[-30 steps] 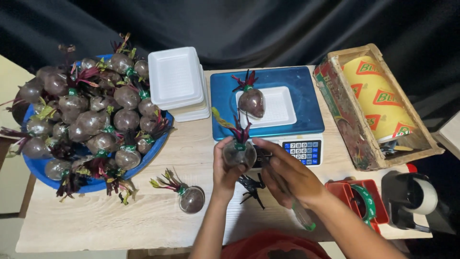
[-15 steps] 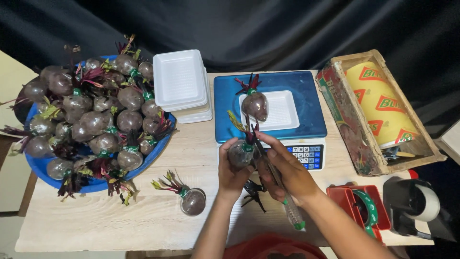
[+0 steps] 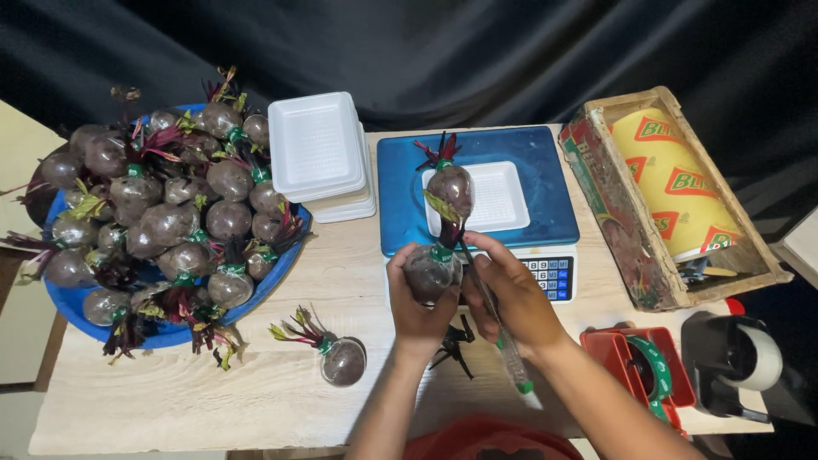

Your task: Weighing individually wrapped vegetables on a digital scale and trimming the excess plastic wrap using a small hand tool.

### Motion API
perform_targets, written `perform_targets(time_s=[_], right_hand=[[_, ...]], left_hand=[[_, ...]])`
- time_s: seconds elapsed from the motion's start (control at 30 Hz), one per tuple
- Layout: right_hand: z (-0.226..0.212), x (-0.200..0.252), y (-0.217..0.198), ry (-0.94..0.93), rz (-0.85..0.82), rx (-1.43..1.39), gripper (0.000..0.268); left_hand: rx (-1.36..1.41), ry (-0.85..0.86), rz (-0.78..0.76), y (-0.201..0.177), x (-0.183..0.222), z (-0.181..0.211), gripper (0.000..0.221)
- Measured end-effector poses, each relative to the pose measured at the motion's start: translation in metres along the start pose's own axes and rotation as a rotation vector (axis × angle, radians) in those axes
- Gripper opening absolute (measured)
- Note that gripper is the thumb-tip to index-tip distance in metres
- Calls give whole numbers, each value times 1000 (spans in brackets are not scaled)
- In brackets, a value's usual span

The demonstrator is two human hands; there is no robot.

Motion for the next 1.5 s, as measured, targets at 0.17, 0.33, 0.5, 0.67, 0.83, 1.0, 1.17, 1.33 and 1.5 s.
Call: perform_targets(time_s=[0.17, 0.33, 0.5, 0.67, 0.83, 1.0, 1.17, 1.33, 1.5], right_hand=[[0, -7, -20, -168, 88, 358, 39], [-20, 1, -34, -333, 259, 469, 38], [35, 11, -69, -25, 168, 421, 36], [134, 43, -96, 512, 93, 437, 51], [172, 62, -118, 772, 84, 389, 25], [134, 51, -104, 682, 21, 513, 34], [58, 33, -63, 324, 122, 367, 40], [7, 12, 2, 40, -131, 174, 49], [1, 10, 23, 65, -54, 176, 50]], left_hand=[[19, -70, -1, -3, 3, 9, 85], [-179, -166, 54, -13, 5, -3, 90], [-134, -331, 102, -14, -3, -20, 88], [-40, -476, 47, -27, -7, -35, 75], [245, -620, -79, -25, -1, -52, 79], [138, -440, -85, -28, 4, -29, 74], [-21, -369, -26, -25, 14, -18, 75], [-150, -232, 20, -30, 13, 5, 83], [-267, 51, 175, -30, 19, 20, 75]])
Point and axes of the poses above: each hand's wrist, its own x-axis away from the middle knuckle, its own y-axis out of the palm, z = x × y, the point moved 7 cm from there along -x, towards the middle knuckle, and after that the axes turned 8 degrees about -x, right-handed, at the moved point
